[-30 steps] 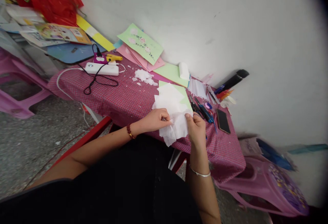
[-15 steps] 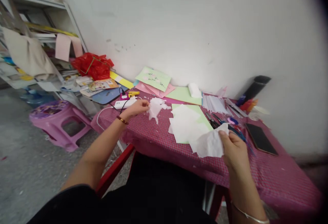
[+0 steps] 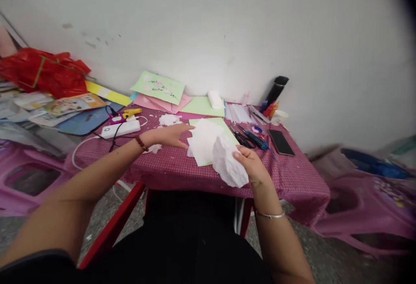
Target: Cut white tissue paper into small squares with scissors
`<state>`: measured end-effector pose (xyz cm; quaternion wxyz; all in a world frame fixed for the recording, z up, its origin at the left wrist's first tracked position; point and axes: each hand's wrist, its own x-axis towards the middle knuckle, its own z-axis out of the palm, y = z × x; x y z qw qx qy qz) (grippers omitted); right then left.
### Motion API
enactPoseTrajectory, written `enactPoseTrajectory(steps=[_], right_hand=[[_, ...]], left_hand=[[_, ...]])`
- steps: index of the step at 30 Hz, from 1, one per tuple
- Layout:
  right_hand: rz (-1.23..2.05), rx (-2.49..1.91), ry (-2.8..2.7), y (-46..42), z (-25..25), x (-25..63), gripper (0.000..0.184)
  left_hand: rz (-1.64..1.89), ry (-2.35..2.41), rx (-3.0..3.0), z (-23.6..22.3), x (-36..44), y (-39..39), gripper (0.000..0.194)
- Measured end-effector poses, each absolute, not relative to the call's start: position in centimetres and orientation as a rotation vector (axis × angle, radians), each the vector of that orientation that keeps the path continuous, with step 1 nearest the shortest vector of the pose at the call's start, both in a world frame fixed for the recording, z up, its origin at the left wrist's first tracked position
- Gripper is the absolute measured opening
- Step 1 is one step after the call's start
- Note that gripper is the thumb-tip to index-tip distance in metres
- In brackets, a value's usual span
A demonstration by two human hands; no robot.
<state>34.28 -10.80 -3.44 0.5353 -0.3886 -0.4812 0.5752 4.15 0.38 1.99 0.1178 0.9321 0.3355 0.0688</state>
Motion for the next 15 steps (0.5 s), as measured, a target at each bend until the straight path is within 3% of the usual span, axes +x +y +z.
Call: enactPoseTrajectory(steps=[4,9,15], right_hand=[[1.367,-0.907,-1.252,-11.3,-3.2,34.8,0.023],[1.269,-0.963,-1.427,-11.1,-3.0,35.3,0.023],[1.029,-1.067,-1.631,-11.2,-2.3,35.4,0.027]], left_hand=[[0.307,0.58,2.235,1.7,9.0,-1.6,0.089],[0.356,0.35,1.723,2.1,10.9,-3.1,0.058],[0.333,0.488,1.758,1.8,11.0,-5.5,0.034]])
